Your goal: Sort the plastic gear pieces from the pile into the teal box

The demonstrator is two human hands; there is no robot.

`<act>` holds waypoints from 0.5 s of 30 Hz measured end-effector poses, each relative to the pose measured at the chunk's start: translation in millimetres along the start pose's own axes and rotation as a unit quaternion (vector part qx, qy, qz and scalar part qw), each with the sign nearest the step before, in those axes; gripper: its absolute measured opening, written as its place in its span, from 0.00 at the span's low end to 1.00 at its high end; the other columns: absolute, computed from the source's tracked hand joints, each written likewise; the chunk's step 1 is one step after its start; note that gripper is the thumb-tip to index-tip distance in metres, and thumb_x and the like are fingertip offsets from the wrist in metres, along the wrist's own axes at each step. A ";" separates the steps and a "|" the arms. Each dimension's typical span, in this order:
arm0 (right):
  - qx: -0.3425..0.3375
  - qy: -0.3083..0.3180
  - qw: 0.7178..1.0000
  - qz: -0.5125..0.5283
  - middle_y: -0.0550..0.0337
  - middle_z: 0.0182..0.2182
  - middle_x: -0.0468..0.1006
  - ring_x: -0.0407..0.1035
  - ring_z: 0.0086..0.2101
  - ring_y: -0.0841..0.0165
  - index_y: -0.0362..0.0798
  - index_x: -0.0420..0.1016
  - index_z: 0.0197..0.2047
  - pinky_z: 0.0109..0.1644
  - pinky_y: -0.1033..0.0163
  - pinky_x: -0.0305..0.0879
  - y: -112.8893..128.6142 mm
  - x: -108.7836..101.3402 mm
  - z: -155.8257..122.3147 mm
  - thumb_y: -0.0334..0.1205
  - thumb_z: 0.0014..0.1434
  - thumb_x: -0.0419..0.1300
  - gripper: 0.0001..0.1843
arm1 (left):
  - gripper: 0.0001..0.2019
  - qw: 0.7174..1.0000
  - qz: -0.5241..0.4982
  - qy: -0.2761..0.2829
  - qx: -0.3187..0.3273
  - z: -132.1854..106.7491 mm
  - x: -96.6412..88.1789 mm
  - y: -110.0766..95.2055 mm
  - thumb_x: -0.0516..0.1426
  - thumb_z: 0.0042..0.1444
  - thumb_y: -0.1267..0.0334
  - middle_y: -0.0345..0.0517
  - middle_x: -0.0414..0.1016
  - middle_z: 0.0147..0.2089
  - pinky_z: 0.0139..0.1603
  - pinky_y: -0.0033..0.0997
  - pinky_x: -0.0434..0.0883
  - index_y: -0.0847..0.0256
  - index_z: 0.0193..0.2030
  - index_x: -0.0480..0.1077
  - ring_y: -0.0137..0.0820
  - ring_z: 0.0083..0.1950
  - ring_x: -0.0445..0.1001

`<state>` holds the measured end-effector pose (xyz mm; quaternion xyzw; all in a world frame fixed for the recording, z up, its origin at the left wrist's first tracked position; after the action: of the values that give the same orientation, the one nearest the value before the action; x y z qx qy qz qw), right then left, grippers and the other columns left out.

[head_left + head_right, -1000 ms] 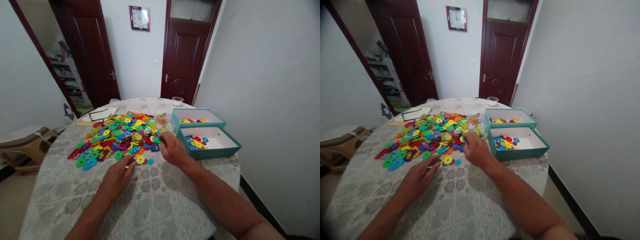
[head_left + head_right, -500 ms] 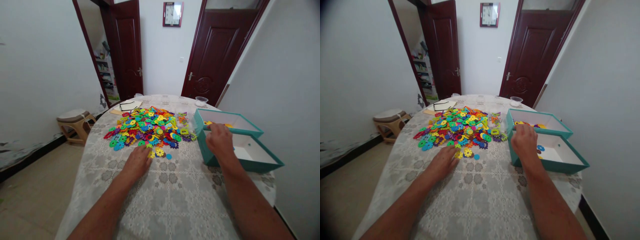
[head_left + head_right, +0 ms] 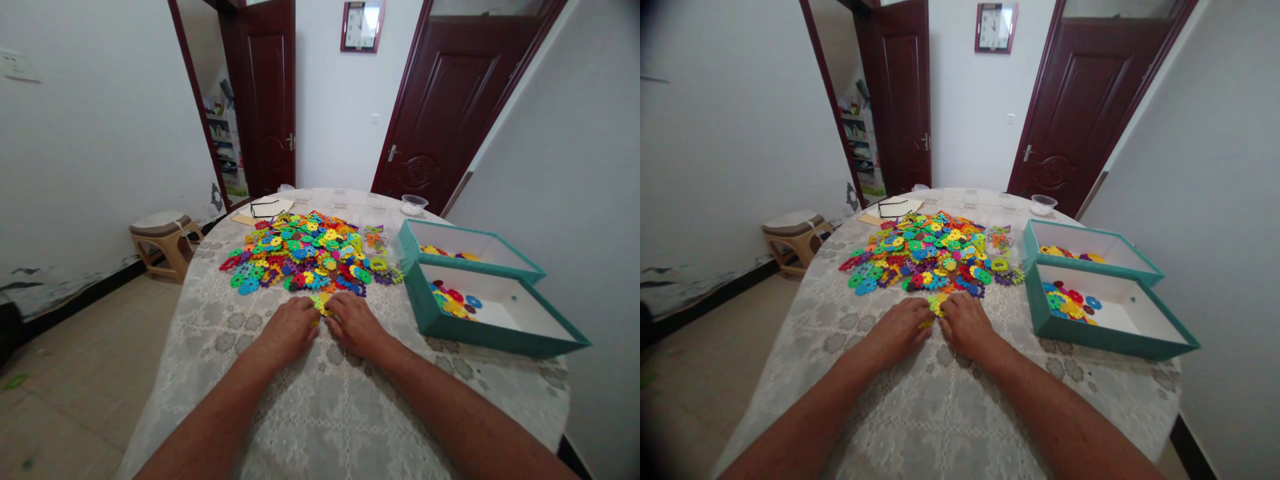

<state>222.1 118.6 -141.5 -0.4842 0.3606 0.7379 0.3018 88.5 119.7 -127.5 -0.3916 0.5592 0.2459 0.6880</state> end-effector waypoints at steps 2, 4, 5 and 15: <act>-0.001 0.013 1.000 0.012 0.49 0.47 0.77 0.67 0.51 0.57 0.47 0.77 0.49 0.58 0.53 0.62 -0.6 -3.4 -0.2 0.36 0.66 0.61 0.09 | 0.08 1.000 0.000 0.011 -0.007 -1.1 -0.4 2.3 0.58 0.62 0.66 0.54 0.76 0.50 0.57 0.41 0.69 0.59 0.46 0.77 0.43 0.54 0.73; 0.002 0.021 0.999 0.039 0.51 0.45 0.77 0.68 0.49 0.59 0.46 0.77 0.48 0.55 0.54 0.63 -2.0 -8.3 -2.5 0.33 0.63 0.60 0.10 | 0.07 1.000 -0.006 0.012 -0.013 -2.4 -0.6 5.7 0.58 0.62 0.67 0.52 0.76 0.47 0.56 0.39 0.69 0.59 0.44 0.76 0.42 0.53 0.73; 0.004 0.022 0.998 0.059 0.51 0.45 0.77 0.69 0.48 0.59 0.46 0.77 0.49 0.55 0.55 0.64 -2.9 -10.7 -4.1 0.32 0.62 0.61 0.12 | 0.08 1.000 -0.016 0.008 -0.013 -3.2 -1.0 7.2 0.58 0.61 0.68 0.52 0.75 0.48 0.56 0.38 0.69 0.59 0.46 0.76 0.42 0.54 0.73; 0.061 0.051 0.974 0.211 0.58 0.36 0.79 0.71 0.40 0.65 0.50 0.78 0.39 0.45 0.61 0.64 -21.2 -30.1 -7.7 0.33 0.65 0.56 0.09 | 0.08 0.994 -0.045 0.031 -0.094 -9.9 0.3 23.1 0.59 0.60 0.63 0.51 0.74 0.47 0.49 0.36 0.67 0.58 0.45 0.72 0.41 0.49 0.73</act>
<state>253.2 121.2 -120.6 -0.4147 0.5137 0.7361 0.1491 64.9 124.9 -134.5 -0.4872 0.5359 0.2541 0.6411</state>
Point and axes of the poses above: each hand's wrist, its own z-axis towards the middle knuckle, its own x-axis out of the palm, y = z × x, the point moved 7 cm from there along z, towards the middle knuckle
